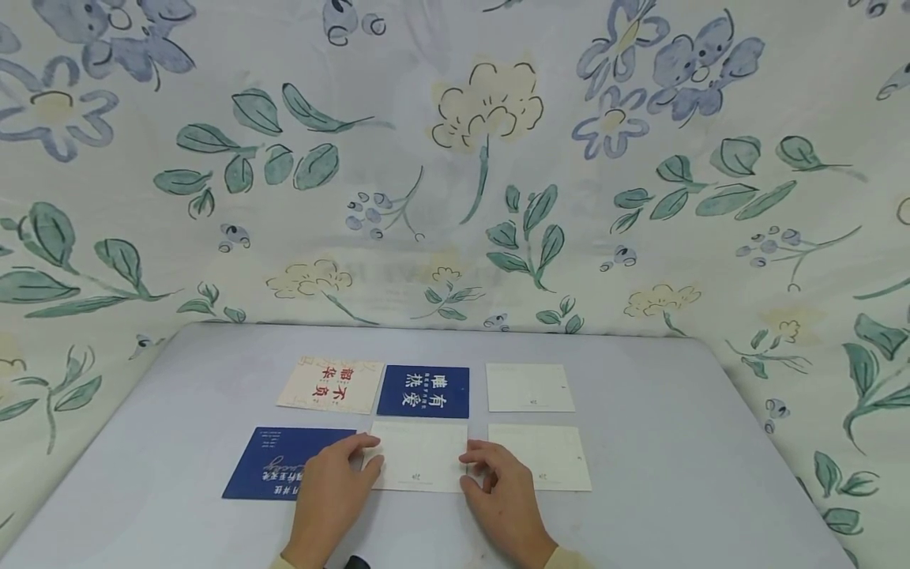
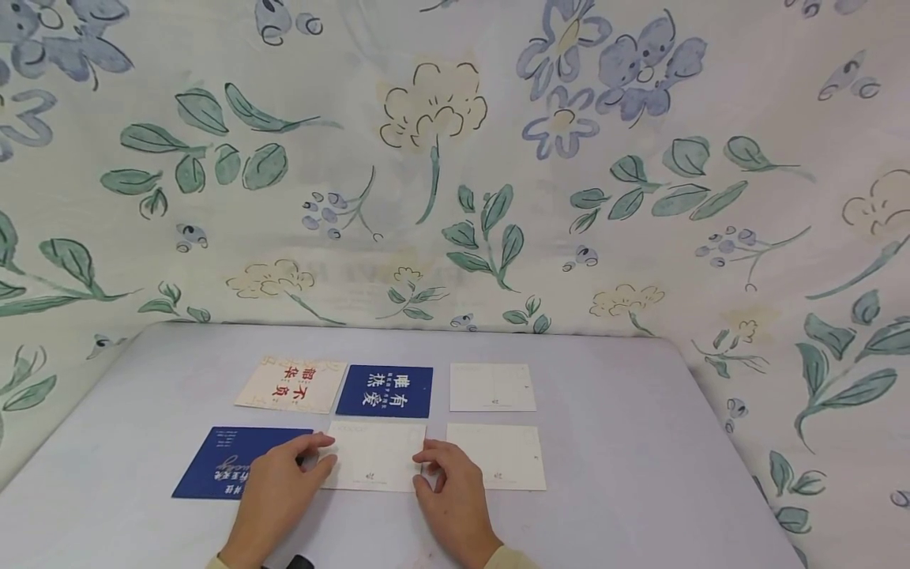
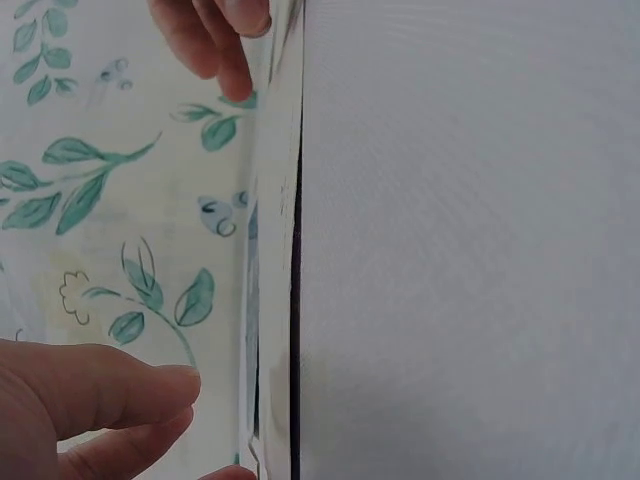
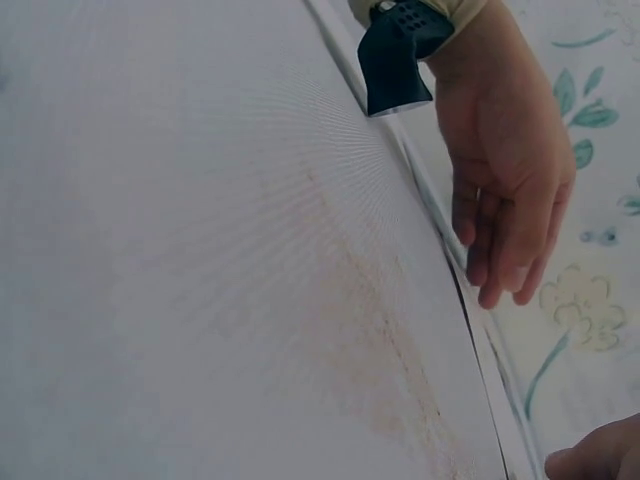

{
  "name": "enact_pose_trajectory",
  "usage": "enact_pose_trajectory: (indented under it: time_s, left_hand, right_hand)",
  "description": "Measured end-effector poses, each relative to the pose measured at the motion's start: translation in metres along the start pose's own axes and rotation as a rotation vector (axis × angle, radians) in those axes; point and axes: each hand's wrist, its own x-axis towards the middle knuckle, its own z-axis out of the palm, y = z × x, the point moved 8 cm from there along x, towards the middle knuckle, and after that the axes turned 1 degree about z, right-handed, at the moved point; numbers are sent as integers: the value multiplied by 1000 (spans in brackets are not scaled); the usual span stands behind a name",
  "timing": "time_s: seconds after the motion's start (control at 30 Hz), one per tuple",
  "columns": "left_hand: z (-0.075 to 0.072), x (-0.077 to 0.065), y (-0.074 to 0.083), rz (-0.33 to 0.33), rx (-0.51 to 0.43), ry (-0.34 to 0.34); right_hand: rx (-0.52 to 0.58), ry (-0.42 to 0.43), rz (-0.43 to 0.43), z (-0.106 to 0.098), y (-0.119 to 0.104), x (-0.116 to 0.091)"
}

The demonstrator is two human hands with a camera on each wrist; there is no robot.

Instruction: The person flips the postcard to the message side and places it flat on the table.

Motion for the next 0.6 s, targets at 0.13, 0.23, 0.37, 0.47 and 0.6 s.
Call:
enact_pose_trajectory:
  time_s: [0.13, 0.23, 0.37, 0.47, 0.6]
  left_hand:
    - [-1, 0, 0, -9, -3, -4]
    - [-2, 0, 0, -2, -13, -1]
    - [-5, 0, 1, 7, -23, 4]
    - [-11, 1, 4, 23, -23, 26]
    - [-17, 5, 8, 47, -16, 52]
  right_hand:
    - [27, 13, -30, -2, -4, 0]
    - [52, 18, -47, -3, -6, 1]
    - [62, 9, -48, -3, -10, 1]
    - [55, 0, -45, -4, -14, 3]
    - [51, 1, -48, -6, -18, 7]
